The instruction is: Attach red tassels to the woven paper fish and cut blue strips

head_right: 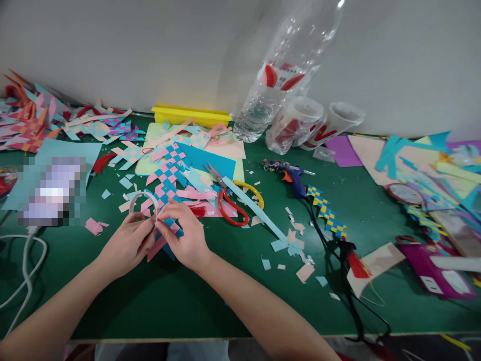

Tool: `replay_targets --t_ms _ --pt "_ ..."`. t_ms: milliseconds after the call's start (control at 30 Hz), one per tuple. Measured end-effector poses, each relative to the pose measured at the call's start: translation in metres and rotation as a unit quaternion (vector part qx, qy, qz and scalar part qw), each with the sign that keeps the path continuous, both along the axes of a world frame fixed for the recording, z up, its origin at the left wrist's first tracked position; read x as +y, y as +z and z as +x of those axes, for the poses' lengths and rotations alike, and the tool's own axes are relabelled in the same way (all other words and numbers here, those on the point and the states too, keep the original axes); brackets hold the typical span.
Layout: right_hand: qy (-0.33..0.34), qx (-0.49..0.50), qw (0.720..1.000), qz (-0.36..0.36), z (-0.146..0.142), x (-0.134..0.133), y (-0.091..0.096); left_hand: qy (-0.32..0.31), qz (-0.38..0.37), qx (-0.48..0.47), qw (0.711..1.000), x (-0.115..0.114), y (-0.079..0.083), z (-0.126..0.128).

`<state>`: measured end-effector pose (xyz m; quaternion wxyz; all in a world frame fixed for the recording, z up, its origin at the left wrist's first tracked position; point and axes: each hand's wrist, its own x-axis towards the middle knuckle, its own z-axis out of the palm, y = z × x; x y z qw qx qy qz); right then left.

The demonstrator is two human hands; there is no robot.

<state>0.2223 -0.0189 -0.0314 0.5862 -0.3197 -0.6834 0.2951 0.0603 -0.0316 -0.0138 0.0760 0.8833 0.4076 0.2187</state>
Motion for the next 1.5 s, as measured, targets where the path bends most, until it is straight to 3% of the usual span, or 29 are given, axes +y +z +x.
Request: replay_targets --t_ms 900,1067,1367,1500 --pt "-0.037 -0.073 0.996 0.031 -0.0002 0.0010 -0.0008 0.027 0.046 0.024 0.998 0.0025 -0.0009 -0.0030" --pt "-0.056 -0.077 0.995 0.024 -0.0006 -0.0001 0.0003 0.034 0.047 0.029 0.998 0.0026 0.0003 -0.0027" --pt "-0.028 -0.079 0.996 0.020 -0.0011 0.0009 -0.0002 0.040 0.059 0.029 0.997 0.0025 -0.0015 -0.0049" --pt "-0.054 -0.076 0.996 0.006 -0.0003 0.0007 0.0004 0.045 0.054 0.025 0.997 0.0031 0.0020 -0.0041"
